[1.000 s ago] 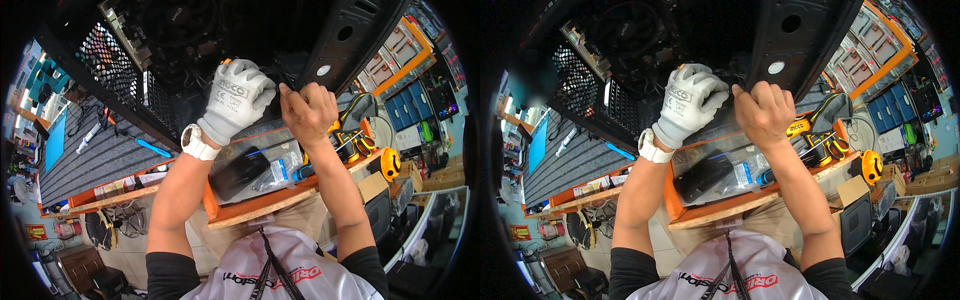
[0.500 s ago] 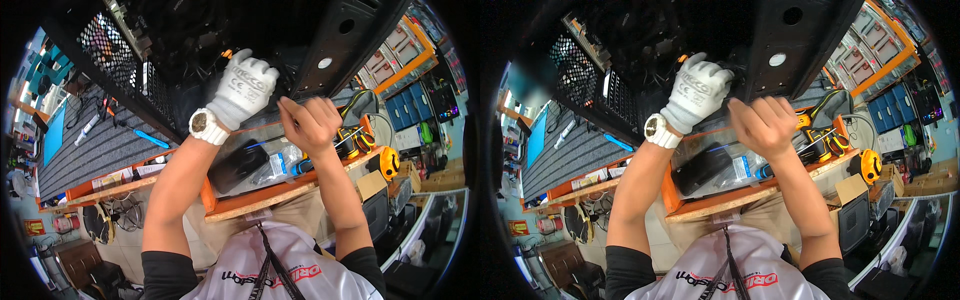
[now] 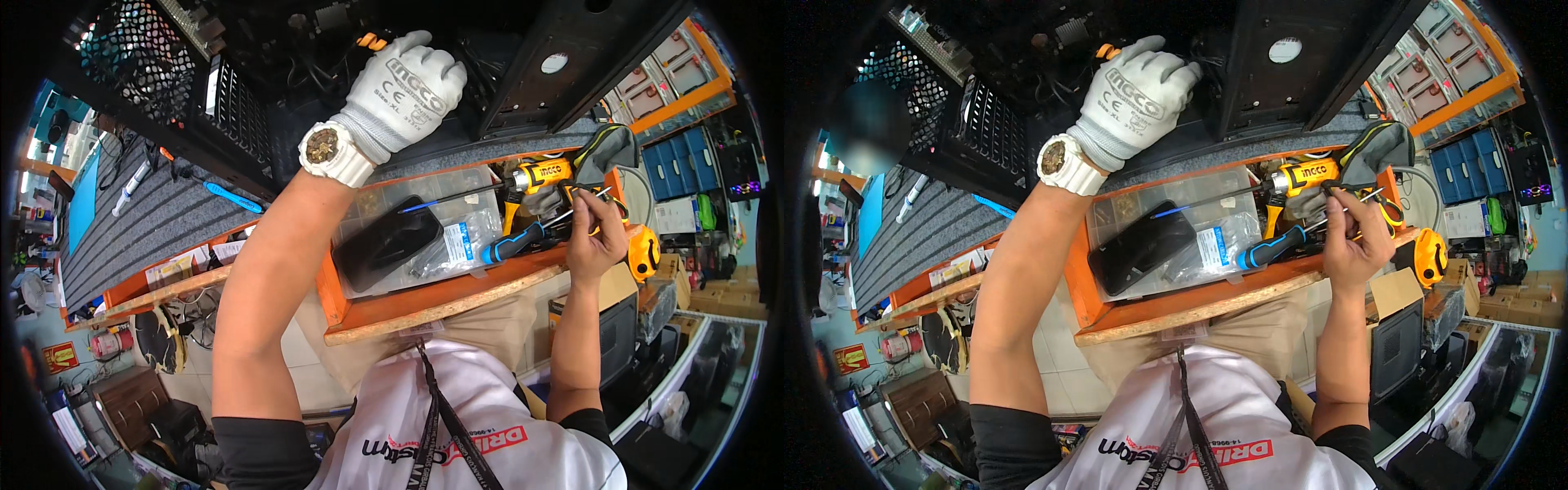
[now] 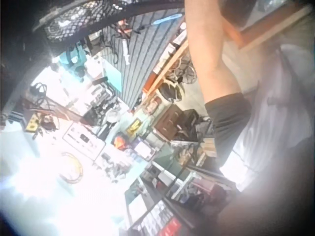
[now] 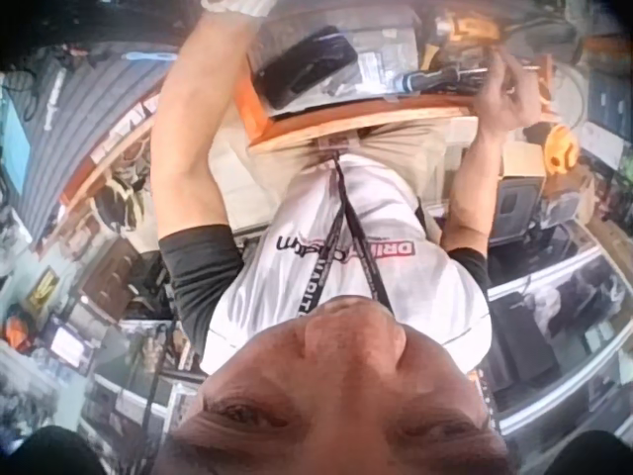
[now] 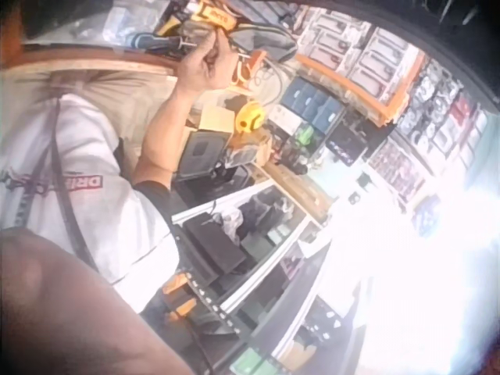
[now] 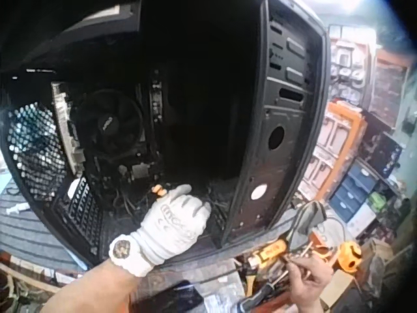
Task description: The person works on the internal components of a computer tower, handling cables, using a screwdriver, and retrieving small parts from a drawer.
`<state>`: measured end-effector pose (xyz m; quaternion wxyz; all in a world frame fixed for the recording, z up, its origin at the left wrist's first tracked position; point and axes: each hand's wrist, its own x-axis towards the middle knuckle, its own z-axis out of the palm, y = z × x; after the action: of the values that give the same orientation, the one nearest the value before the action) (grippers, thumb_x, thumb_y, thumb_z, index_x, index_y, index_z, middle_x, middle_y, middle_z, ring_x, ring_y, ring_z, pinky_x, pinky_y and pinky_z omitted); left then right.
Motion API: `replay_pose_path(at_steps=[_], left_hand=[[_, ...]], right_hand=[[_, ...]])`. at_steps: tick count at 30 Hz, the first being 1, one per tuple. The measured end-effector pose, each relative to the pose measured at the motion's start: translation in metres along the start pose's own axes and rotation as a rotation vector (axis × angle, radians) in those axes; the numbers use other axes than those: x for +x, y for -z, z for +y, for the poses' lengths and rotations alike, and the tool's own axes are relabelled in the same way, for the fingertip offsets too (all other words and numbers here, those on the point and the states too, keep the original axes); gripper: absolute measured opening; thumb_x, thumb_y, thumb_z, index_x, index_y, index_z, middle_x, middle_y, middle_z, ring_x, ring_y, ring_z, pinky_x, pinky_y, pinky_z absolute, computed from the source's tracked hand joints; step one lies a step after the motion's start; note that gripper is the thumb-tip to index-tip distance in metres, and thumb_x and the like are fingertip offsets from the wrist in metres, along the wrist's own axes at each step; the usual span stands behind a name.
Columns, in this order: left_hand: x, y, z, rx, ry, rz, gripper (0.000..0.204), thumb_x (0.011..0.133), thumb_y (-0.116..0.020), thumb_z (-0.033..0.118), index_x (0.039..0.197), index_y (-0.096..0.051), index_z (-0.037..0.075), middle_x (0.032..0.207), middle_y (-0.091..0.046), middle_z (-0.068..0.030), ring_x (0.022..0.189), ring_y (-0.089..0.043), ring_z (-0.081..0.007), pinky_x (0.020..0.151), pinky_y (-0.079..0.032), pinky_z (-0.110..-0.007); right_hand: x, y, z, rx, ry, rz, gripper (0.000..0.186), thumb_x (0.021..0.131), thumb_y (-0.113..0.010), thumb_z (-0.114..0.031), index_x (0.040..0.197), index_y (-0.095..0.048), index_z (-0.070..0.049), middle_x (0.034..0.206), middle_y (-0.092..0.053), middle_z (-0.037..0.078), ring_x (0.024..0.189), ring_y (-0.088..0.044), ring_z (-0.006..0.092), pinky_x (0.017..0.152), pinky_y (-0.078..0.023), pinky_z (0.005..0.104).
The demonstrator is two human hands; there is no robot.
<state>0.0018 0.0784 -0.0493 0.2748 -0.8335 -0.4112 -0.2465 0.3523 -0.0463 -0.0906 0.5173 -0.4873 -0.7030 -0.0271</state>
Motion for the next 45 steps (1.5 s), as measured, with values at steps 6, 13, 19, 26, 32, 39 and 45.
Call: replay_pose_path(at_steps=[6,13,19,26,32,39,45], left_hand=[[-0.004,-0.006,-0.002,0.014,-0.014,0.070,0.033,0.090,-0.084,0.015,0.122,-0.084,0.017,0.112,-0.082,-0.0047,0.122,-0.079,-0.0361,0.105,-0.064,-0.048],[-0.011,-0.012,-0.005,0.004,-0.003,0.104,0.031,0.092,-0.084,0.018,0.123,-0.083,0.017,0.115,-0.081,-0.0050,0.121,-0.078,-0.0349,0.105,-0.064,-0.046],[-0.007,-0.006,-0.005,-0.137,-0.126,0.285,0.031,0.086,-0.075,0.008,0.117,-0.077,0.002,0.098,-0.073,-0.0096,0.094,-0.074,-0.0287,0.109,-0.062,-0.050],[-0.006,-0.012,-0.007,-0.153,-0.139,0.268,0.028,0.086,-0.076,0.008,0.114,-0.077,0.003,0.099,-0.074,-0.0109,0.095,-0.075,-0.0303,0.109,-0.062,-0.050],[-0.002,-0.016,-0.008,-0.179,-0.160,0.253,0.025,0.087,-0.075,0.007,0.111,-0.077,0.004,0.099,-0.073,-0.0114,0.099,-0.076,-0.0314,0.113,-0.061,-0.051],[0.013,-0.024,-0.003,-0.112,-0.209,0.267,0.021,0.086,-0.073,0.012,0.105,-0.076,0.005,0.090,-0.070,-0.0102,0.091,-0.075,-0.0291,0.114,-0.060,-0.048],[0.015,0.018,0.004,-0.156,-0.026,0.048,0.026,0.086,-0.076,0.017,0.109,-0.078,0.005,0.094,-0.073,-0.0108,0.100,-0.075,-0.0314,0.122,-0.053,-0.049]], right_hand=[[0.006,-0.007,0.003,0.027,0.035,0.045,0.014,0.099,-0.086,0.000,0.113,-0.087,0.001,0.079,-0.065,-0.001,0.067,-0.050,0.0059,0.058,-0.035,0.0236],[0.002,-0.011,0.010,0.092,-0.025,0.047,0.015,0.100,-0.086,0.001,0.115,-0.086,0.004,0.082,-0.068,0.000,0.070,-0.054,0.0053,0.060,-0.037,0.0221],[0.001,-0.011,0.013,0.125,-0.042,0.043,0.015,0.100,-0.086,0.001,0.115,-0.086,0.005,0.084,-0.071,0.001,0.071,-0.057,0.0054,0.063,-0.039,0.0217],[-0.001,-0.017,0.009,0.155,-0.063,0.074,0.014,0.100,-0.087,0.001,0.113,-0.086,0.005,0.084,-0.074,0.002,0.070,-0.057,0.0060,0.065,-0.041,0.0213],[0.045,-0.033,0.024,0.210,-0.253,0.021,0.051,0.103,-0.084,-0.010,0.151,-0.069,0.004,0.146,-0.070,0.017,0.133,-0.066,0.0186,0.116,-0.052,0.0353],[0.102,-0.057,0.034,0.469,-0.339,-0.196,0.050,0.099,-0.090,-0.014,0.141,-0.071,0.007,0.134,-0.078,0.014,0.126,-0.073,0.0195,0.116,-0.052,0.0327],[0.087,-0.076,0.056,0.293,-0.314,-0.059,0.073,0.097,-0.095,-0.021,0.153,-0.062,0.010,0.145,-0.073,0.023,0.136,-0.070,0.0253,0.120,-0.051,0.0368]])
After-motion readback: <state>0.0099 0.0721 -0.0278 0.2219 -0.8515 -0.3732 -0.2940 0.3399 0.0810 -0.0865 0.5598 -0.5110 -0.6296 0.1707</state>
